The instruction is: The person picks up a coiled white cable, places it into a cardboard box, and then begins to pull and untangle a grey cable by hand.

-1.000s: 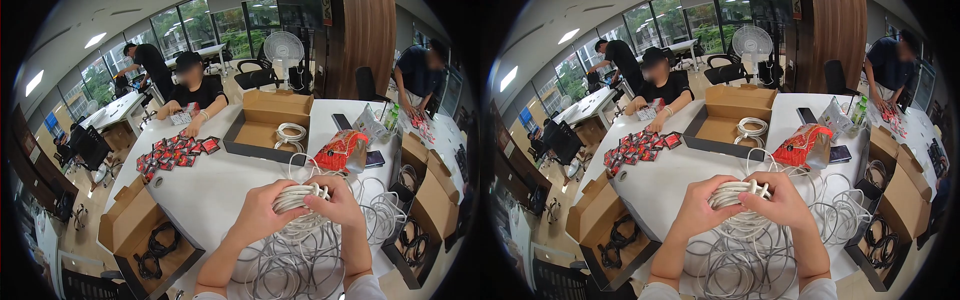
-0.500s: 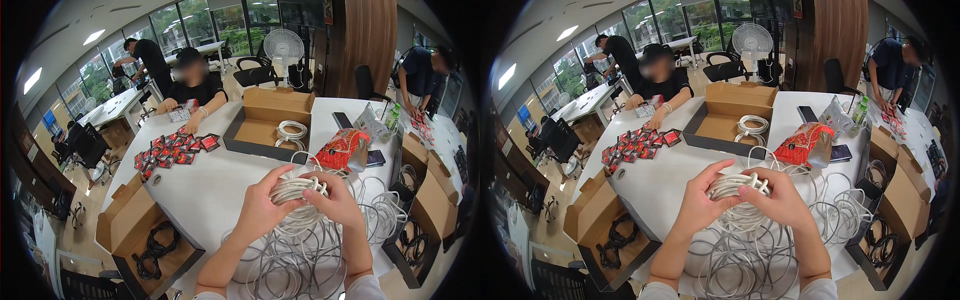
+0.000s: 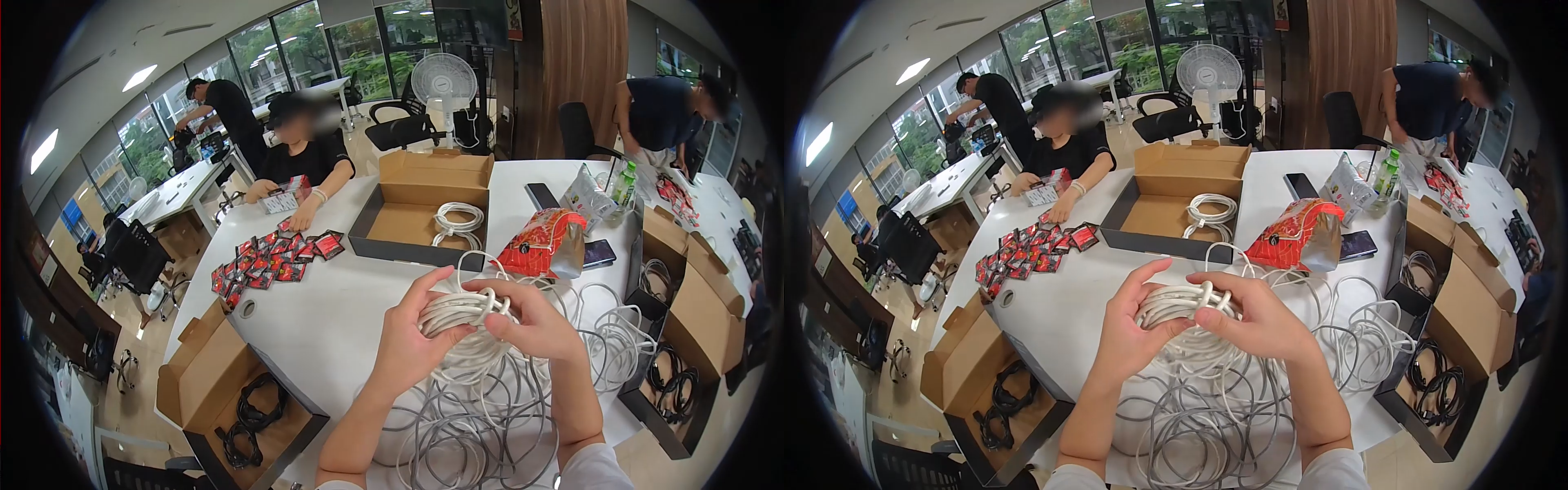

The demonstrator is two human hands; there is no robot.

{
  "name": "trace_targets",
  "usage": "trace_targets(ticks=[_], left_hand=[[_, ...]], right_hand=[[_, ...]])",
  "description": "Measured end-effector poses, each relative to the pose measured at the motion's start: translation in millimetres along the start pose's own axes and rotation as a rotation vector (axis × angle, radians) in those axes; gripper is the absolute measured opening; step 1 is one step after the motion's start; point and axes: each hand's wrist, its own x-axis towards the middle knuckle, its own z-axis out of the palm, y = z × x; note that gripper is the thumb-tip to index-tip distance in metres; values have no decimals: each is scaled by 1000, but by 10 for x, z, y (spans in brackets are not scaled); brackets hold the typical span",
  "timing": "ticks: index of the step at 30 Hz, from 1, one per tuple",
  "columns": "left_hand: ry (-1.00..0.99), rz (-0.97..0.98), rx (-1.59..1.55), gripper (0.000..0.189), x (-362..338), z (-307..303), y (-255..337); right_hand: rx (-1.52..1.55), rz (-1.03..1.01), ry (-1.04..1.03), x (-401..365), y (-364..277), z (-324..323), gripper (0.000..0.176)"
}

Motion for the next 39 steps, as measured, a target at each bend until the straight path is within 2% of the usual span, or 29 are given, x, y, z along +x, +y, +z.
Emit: trace_targets(ticks=[4, 5, 8, 9, 15, 18, 21, 24, 30, 35, 39], left_hand=[[1, -41, -183, 68, 54, -5, -138], [1, -58, -239, 68, 66, 4, -148], [59, -149, -241, 66, 95, -36, -101], [97, -123, -221, 63, 107, -35, -119], [230, -138, -334, 57, 121, -120, -172], [334, -111, -410, 51, 138, -100, -194], [430, -114, -591, 43, 144, -102, -231], [503, -110, -604, 38, 153, -45, -301], [439, -143, -674, 35, 131, 90, -336], [352, -176, -802, 38, 116, 61, -325], [294, -185, -766, 39, 102, 70, -209]], right_hand=[[13, 119, -18, 58, -17, -24, 52], [30, 137, -32, 64, 15, -45, 61], [0, 4, -64, 51, 120, -47, 73], [34, 43, -117, 61, 112, -66, 83], [163, 104, -151, 102, 133, -31, 79], [187, 126, -115, 115, 86, -19, 75], [302, 89, -26, 148, 146, 16, 63], [392, 104, 92, 184, 139, 129, 46], [586, 146, 253, 172, 125, 173, 29], [546, 143, 344, 196, 183, 204, 21], [501, 146, 419, 209, 125, 243, 17]])
